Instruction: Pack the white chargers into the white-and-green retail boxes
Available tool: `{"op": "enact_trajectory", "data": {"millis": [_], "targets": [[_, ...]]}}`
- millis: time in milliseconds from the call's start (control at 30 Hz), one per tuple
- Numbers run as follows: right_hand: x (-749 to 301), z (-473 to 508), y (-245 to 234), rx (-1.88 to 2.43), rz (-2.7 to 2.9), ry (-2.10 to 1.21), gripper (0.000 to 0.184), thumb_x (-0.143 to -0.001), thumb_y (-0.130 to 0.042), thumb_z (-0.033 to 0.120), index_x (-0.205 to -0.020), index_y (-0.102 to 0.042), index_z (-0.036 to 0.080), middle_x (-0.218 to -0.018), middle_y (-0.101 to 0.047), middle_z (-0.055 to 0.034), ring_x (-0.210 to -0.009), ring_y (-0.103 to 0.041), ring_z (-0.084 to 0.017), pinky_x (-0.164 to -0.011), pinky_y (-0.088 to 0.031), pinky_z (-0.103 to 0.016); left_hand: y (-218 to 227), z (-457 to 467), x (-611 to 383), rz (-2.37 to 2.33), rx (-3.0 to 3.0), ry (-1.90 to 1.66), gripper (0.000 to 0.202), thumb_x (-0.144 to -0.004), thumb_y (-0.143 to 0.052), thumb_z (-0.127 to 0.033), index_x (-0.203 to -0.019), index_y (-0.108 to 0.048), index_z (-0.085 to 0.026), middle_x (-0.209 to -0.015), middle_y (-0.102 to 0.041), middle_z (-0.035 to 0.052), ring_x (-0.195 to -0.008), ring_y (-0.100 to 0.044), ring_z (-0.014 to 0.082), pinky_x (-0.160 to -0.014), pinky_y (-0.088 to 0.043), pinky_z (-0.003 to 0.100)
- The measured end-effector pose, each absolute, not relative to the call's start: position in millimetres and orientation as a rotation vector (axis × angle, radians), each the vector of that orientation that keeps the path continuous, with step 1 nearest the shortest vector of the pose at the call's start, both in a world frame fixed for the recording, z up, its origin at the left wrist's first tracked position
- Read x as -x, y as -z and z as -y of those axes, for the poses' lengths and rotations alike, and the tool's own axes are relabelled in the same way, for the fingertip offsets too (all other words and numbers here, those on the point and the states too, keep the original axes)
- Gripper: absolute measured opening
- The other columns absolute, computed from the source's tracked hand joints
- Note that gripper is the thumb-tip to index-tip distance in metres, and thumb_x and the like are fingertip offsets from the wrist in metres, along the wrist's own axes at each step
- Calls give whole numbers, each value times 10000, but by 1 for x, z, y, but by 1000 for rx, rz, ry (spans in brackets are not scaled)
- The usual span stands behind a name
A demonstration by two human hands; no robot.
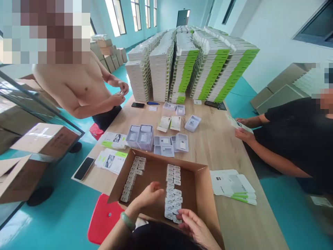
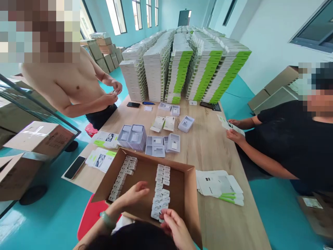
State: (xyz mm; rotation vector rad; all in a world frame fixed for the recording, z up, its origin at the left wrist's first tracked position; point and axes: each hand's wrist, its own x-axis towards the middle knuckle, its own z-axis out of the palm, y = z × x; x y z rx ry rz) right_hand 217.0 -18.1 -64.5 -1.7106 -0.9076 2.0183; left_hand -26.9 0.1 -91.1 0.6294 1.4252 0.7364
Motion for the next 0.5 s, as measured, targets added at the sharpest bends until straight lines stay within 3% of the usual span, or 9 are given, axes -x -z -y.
{"op": "enact_trajectory", "data": {"millis": [100, 200, 333, 500], "targets": [[-210, 13, 65, 1681, 953, -2038, 592, -568, -790, 724, -893, -760, 230, -935, -785, -69, -816, -737, -257, -801, -560, -389, 51, 24, 114, -1468, -468, -1028, 372, -931, -755, -398, -1208, -717, -152, -1047, -778, 88, -899, -755, 215, -820, -614, 371], [-202, -2, 54, 1667, 1002, -1918, 565, -653, -755, 711, -957, -774, 234, -1011, -792, -68, -882, -730, -252, -852, -558, -373, 36, 36, 202, -1699, -252, -1327, 302, -1006, -655, -376, -1227, -659, -169, -1066, -726, 51, -827, -705, 157, -720, -610, 315], [-180, -15, 35, 1645, 1079, -1748, 505, -739, -718, 671, -993, -780, 239, -1030, -797, -73, -879, -725, -245, -860, -556, -373, 71, 28, 254, -1917, 42, -1301, 310, -998, -673, -364, -1241, -647, -173, -1163, -707, 70, -902, -713, 189, -752, -633, 361], [-143, -11, 19, 1624, 1250, -1830, 498, -766, -699, 675, -1015, -766, 250, -1050, -795, -70, -918, -734, -241, -878, -550, -364, 133, 10, 245, -2052, 106, -1149, 356, -981, -697, -357, -1286, -644, -182, -1277, -692, 95, -1051, -714, 242, -878, -632, 451]]}}
